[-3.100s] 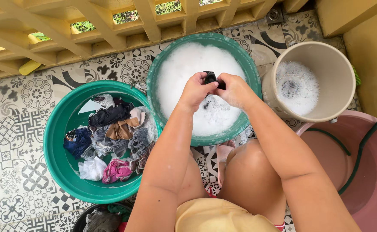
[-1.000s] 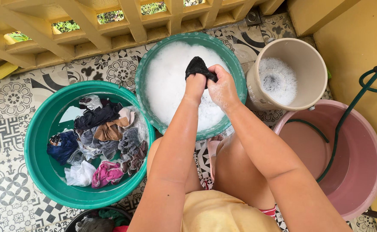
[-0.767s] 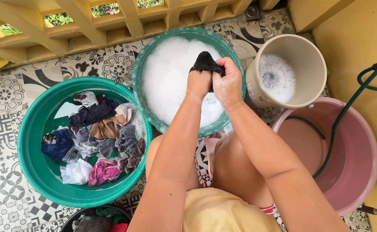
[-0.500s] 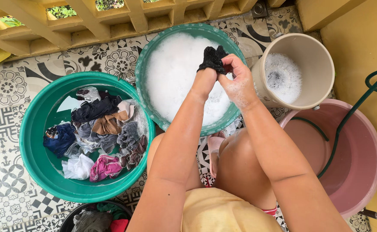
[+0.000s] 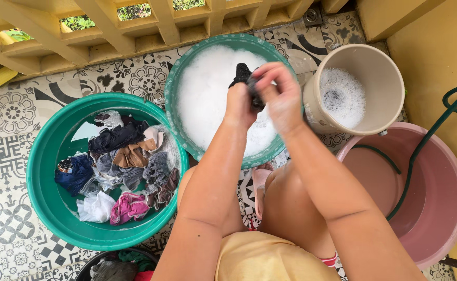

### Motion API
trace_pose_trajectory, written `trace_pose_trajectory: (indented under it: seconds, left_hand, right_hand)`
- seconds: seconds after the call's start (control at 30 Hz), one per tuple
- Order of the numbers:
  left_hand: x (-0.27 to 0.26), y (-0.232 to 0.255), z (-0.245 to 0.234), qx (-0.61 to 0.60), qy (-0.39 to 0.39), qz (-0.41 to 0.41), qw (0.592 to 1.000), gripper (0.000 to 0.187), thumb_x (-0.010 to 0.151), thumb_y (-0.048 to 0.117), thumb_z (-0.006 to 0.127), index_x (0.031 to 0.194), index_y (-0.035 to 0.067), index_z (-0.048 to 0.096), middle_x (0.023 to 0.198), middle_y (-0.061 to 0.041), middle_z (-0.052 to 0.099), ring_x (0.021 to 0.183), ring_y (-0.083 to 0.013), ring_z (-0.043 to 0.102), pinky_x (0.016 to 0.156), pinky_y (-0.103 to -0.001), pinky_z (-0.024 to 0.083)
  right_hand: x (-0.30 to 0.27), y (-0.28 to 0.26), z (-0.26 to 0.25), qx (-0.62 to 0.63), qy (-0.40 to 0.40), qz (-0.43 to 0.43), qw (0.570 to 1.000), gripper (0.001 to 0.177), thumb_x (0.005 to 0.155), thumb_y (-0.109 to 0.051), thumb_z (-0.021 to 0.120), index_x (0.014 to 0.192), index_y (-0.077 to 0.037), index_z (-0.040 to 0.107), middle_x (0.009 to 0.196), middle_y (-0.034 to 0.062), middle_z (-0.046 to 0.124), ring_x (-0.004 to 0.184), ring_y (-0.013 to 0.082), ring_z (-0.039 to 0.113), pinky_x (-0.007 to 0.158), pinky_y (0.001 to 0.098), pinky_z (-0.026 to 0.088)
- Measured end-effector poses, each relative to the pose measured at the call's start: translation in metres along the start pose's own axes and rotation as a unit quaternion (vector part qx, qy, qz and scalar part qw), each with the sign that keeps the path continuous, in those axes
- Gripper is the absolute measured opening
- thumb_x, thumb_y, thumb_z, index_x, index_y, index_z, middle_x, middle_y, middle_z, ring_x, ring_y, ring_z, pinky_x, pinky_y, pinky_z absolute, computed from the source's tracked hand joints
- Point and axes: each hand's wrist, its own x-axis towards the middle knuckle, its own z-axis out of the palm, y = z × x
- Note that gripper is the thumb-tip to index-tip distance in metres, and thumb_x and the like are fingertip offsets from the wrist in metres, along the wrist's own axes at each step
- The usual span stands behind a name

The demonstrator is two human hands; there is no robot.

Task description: The person washes clothes and a mop head by hand in plastic basins on the floor, using soap and a water hose, then wrings them out.

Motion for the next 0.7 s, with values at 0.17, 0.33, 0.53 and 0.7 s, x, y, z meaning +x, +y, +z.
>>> trace_pose_trajectory:
  seconds: [0.17, 0.33, 0.53, 0.7]
  left_hand:
    - [0.011, -0.025, 0.008, 0.031, 0.180, -0.128, 0.975, 0.019, 0.097, 0.024, 0.055, 0.103, 0.007, 0.063, 0.091, -0.008, 0.064, 0.076, -0.0194, 0.061, 0.060, -0.037, 0.050]
    - [0.001, -0.002, -0.002, -0.002, 0.198, -0.191, 0.961, 0.023, 0.099, 0.032, 0.059, 0.092, 0.010, 0.059, 0.086, -0.005, 0.063, 0.080, -0.0202, 0.064, 0.068, -0.036, 0.054]
    - [0.006, 0.048, 0.011, 0.077, 0.072, -0.132, 0.986, 0.026, 0.102, 0.019, 0.051, 0.104, 0.000, 0.068, 0.098, -0.012, 0.070, 0.086, -0.0224, 0.067, 0.080, -0.036, 0.055]
    - [-0.006, 0.070, 0.035, -0.074, 0.091, -0.210, 0.971, 0.027, 0.101, 0.021, 0.047, 0.099, 0.000, 0.064, 0.095, -0.014, 0.069, 0.083, -0.0268, 0.069, 0.079, -0.040, 0.060]
  right_hand:
    - [0.033, 0.020, 0.006, -0.265, 0.091, 0.045, 0.959, 0.043, 0.110, -0.020, 0.066, 0.075, -0.008, 0.045, 0.069, 0.0046, 0.039, 0.065, 0.0128, 0.032, 0.056, 0.0310, 0.032]
    - [0.003, 0.039, -0.006, -0.399, -0.086, -0.113, 0.906, 0.039, 0.108, -0.017, 0.068, 0.077, -0.003, 0.050, 0.068, 0.0086, 0.043, 0.062, 0.0183, 0.038, 0.058, 0.0335, 0.038]
    - [0.021, 0.010, -0.020, -0.377, -0.116, 0.047, 0.918, 0.025, 0.090, -0.018, 0.077, 0.102, -0.002, 0.061, 0.087, -0.0017, 0.063, 0.077, 0.0122, 0.059, 0.072, 0.0272, 0.051]
    - [0.033, 0.012, -0.053, -0.279, -0.188, 0.123, 0.934, 0.024, 0.087, -0.012, 0.083, 0.100, 0.002, 0.070, 0.092, 0.0013, 0.063, 0.086, 0.0107, 0.061, 0.078, 0.0280, 0.051]
